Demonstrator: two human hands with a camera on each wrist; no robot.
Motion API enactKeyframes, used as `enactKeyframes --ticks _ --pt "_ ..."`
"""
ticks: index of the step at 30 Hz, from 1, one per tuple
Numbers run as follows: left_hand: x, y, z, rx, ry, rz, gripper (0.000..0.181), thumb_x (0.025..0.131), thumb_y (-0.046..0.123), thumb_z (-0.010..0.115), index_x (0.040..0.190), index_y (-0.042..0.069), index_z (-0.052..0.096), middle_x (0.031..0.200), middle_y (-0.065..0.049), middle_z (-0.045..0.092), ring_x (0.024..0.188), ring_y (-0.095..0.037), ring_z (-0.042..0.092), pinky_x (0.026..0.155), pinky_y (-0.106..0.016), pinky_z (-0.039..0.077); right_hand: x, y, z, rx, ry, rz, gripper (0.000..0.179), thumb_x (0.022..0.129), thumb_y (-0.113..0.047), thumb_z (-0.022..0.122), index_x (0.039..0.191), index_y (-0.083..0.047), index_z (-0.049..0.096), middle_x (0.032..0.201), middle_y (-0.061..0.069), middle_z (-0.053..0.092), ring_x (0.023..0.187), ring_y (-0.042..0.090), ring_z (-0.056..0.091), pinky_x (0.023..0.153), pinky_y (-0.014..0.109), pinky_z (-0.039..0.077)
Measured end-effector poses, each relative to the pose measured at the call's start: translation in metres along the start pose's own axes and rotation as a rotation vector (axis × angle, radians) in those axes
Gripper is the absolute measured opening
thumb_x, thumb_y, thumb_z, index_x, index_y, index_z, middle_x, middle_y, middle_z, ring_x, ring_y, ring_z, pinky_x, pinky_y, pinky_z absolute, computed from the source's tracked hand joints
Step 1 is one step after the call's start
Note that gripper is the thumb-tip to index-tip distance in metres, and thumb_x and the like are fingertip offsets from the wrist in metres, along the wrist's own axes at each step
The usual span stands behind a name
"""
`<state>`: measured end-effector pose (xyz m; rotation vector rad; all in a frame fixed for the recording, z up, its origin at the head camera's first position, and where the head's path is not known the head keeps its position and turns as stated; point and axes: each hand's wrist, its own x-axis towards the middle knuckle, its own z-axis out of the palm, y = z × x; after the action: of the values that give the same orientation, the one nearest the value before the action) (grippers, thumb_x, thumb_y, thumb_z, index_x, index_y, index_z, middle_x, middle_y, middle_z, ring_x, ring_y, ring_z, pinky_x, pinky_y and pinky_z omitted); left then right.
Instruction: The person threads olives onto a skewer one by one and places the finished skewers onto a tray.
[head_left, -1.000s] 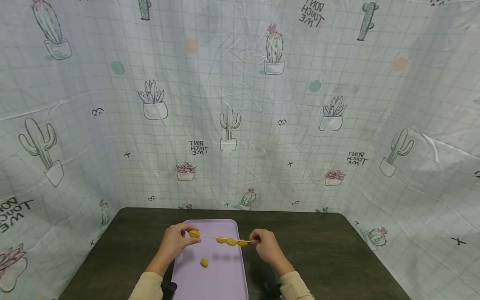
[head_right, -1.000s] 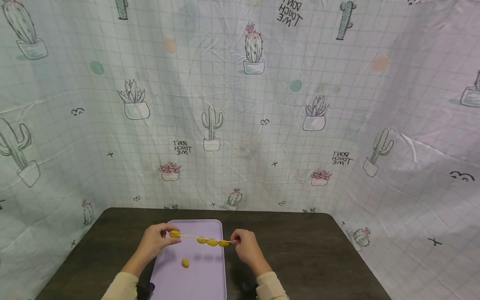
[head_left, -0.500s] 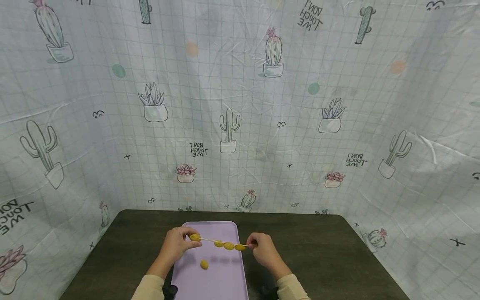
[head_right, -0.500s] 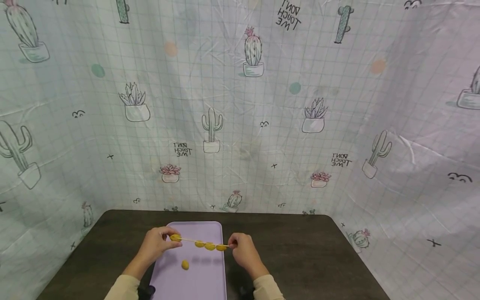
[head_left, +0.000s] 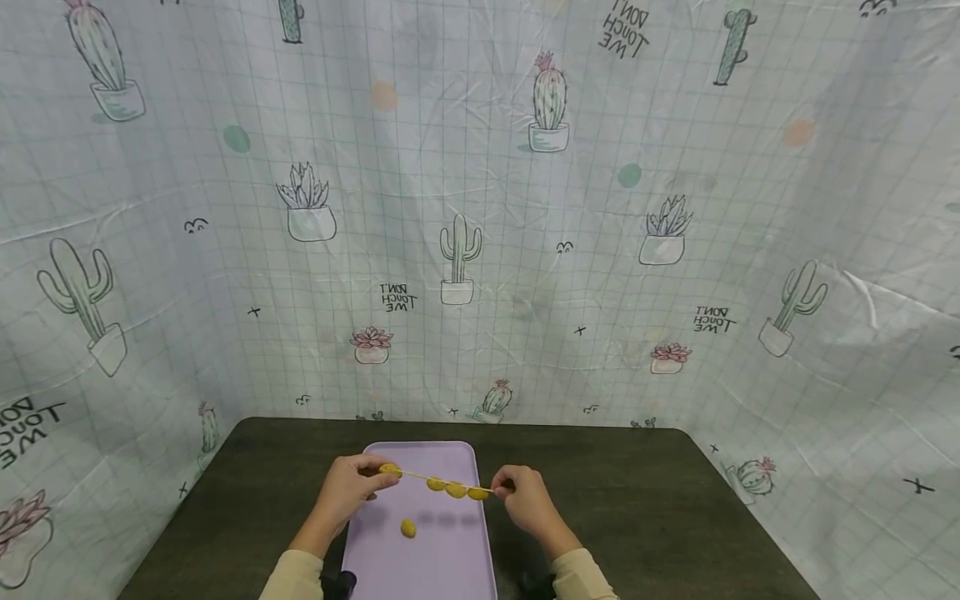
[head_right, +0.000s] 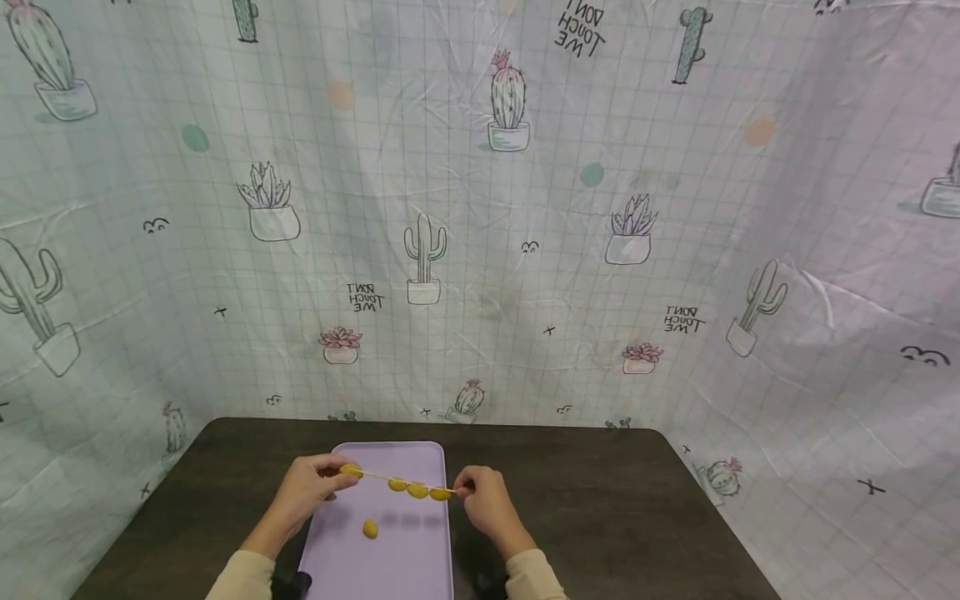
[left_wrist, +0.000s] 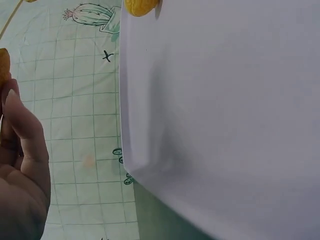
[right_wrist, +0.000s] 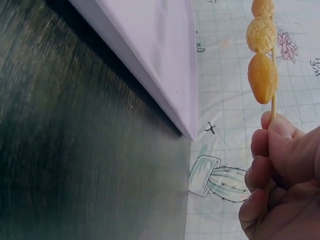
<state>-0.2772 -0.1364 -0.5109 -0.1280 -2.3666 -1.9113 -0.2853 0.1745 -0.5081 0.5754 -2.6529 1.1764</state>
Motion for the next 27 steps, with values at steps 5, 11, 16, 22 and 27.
enactKeyframes --ticks 5,11,16,22,27 --pt "-0.0003 0.0017 0.0021 0.007 0.014 0.011 0.032 0.080 0.019 0.087 0.105 0.000 0.078 0.089 -0.004 0.075 0.079 -0.016 0.070 0.063 -0.029 0.056 0.0003 -0.0020 0.0020 -0.001 0.011 -0.005 0.024 0.083 0.018 0.066 0.078 -0.006 0.068 0.076 0.000 0.063 0.066 0.010 0.050 0.057 0.025 0.045" --pt "-0.0009 0.0041 0.0027 0.002 0.007 0.019 0.032 0.079 0.018 0.087 0.103 -0.001 0.077 0.088 -0.005 0.074 0.079 -0.017 0.071 0.065 -0.029 0.059 0.0018 -0.0034 0.0039 -0.002 0.010 -0.012 0.021 0.082 0.018 0.065 0.078 -0.002 0.068 0.075 0.000 0.062 0.066 0.010 0.049 0.057 0.025 0.044" --pt "-0.0013 0.0058 0.0027 0.010 0.007 0.026 0.030 0.080 0.019 0.088 0.102 0.000 0.078 0.086 -0.003 0.072 0.079 -0.017 0.070 0.065 -0.030 0.059 0.0031 -0.0046 0.0047 -0.018 0.011 -0.022 0.018 0.081 0.019 0.064 0.079 0.001 0.069 0.073 0.000 0.061 0.066 0.010 0.049 0.057 0.025 0.045" --pt "-0.0021 0.0081 0.0034 0.017 0.010 0.017 0.026 0.080 0.018 0.087 0.100 0.003 0.079 0.086 -0.003 0.070 0.080 -0.017 0.069 0.066 -0.030 0.059 0.0036 -0.0065 0.0052 -0.016 0.008 -0.032 0.018 0.082 0.019 0.064 0.080 0.002 0.069 0.074 0.001 0.063 0.066 0.010 0.049 0.057 0.026 0.045" --pt "-0.0024 0.0092 0.0032 0.010 0.004 0.023 0.026 0.080 0.019 0.087 0.100 0.003 0.079 0.087 -0.004 0.071 0.079 -0.018 0.070 0.067 -0.031 0.060 0.0046 -0.0085 0.0068 -0.007 0.013 -0.035 0.022 0.082 0.019 0.064 0.079 -0.002 0.068 0.074 0.000 0.062 0.066 0.010 0.049 0.057 0.025 0.045"
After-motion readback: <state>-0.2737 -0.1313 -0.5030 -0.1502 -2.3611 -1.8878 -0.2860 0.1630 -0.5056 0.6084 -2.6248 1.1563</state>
